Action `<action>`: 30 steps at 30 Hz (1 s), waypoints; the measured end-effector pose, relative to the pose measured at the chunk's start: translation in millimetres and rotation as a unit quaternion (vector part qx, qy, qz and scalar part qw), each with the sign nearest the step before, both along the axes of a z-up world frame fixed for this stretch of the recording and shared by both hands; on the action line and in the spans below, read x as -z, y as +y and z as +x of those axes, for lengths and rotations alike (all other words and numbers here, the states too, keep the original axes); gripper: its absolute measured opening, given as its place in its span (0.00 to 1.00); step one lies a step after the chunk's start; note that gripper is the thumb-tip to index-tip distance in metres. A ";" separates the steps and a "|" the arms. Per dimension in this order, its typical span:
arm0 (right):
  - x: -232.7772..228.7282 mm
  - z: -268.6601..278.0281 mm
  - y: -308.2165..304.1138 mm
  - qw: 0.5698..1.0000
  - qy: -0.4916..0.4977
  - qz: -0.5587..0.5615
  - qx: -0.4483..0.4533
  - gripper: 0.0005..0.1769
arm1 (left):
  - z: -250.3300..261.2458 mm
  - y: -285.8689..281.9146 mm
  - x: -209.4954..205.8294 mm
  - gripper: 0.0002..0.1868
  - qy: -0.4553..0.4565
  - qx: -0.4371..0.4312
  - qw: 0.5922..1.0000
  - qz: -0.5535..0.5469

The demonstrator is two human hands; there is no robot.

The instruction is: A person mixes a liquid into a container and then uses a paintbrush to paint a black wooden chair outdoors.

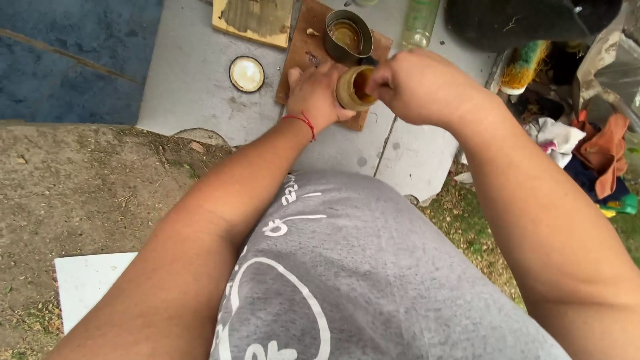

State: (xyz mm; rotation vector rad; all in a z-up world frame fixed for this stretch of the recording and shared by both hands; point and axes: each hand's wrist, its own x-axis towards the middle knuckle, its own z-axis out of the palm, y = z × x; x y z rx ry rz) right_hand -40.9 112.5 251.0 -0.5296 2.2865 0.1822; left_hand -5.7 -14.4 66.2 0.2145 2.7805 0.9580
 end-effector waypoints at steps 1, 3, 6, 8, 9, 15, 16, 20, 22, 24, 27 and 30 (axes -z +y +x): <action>11.7 1.1 11.1 0.994 0.069 -0.075 -0.035 0.15 | 2.8 3.5 1.1 0.31 0.002 0.005 1.000 0.000; 13.3 6.9 18.6 0.977 0.137 -0.147 -0.071 0.15 | 8.1 10.7 2.7 0.31 0.005 0.009 1.000 0.001; 3.3 2.3 0.4 0.997 0.037 0.046 -0.040 0.19 | 0.9 -1.8 1.8 0.33 0.002 -0.011 1.000 0.013; 20.9 6.2 16.2 0.987 0.112 -0.095 -0.071 0.16 | 6.6 5.2 2.6 0.34 -0.012 0.006 0.999 0.033; 16.0 7.7 17.3 0.988 0.107 -0.091 -0.067 0.16 | 8.3 8.8 5.7 0.34 -0.018 0.009 0.999 0.037; -4.3 10.9 3.2 0.998 0.023 -0.060 0.028 0.15 | 6.4 8.8 8.6 0.35 -0.014 0.011 0.999 0.037; -0.8 9.9 10.4 0.998 0.057 -0.001 -0.004 0.15 | 7.4 11.7 12.4 0.34 0.007 0.008 0.999 0.040; -13.5 12.4 -10.5 1.000 0.001 -0.026 -0.007 0.17 | 5.1 8.6 21.1 0.34 0.022 0.006 0.999 0.038; 3.6 7.6 9.4 0.998 0.059 0.000 -0.037 0.16 | 5.7 10.7 12.5 0.34 0.008 0.012 0.999 0.044; 5.6 4.6 7.6 0.989 0.123 0.010 -0.087 0.16 | 5.9 7.1 13.0 0.34 0.001 -0.003 0.999 0.033; 4.3 3.7 4.2 0.999 -0.004 -0.008 0.030 0.14 | 4.8 6.9 16.5 0.38 0.016 0.014 0.999 0.049; 19.9 1.8 21.9 0.978 0.165 -0.076 -0.101 0.13 | 7.8 9.6 7.7 0.35 -0.009 0.015 1.000 0.026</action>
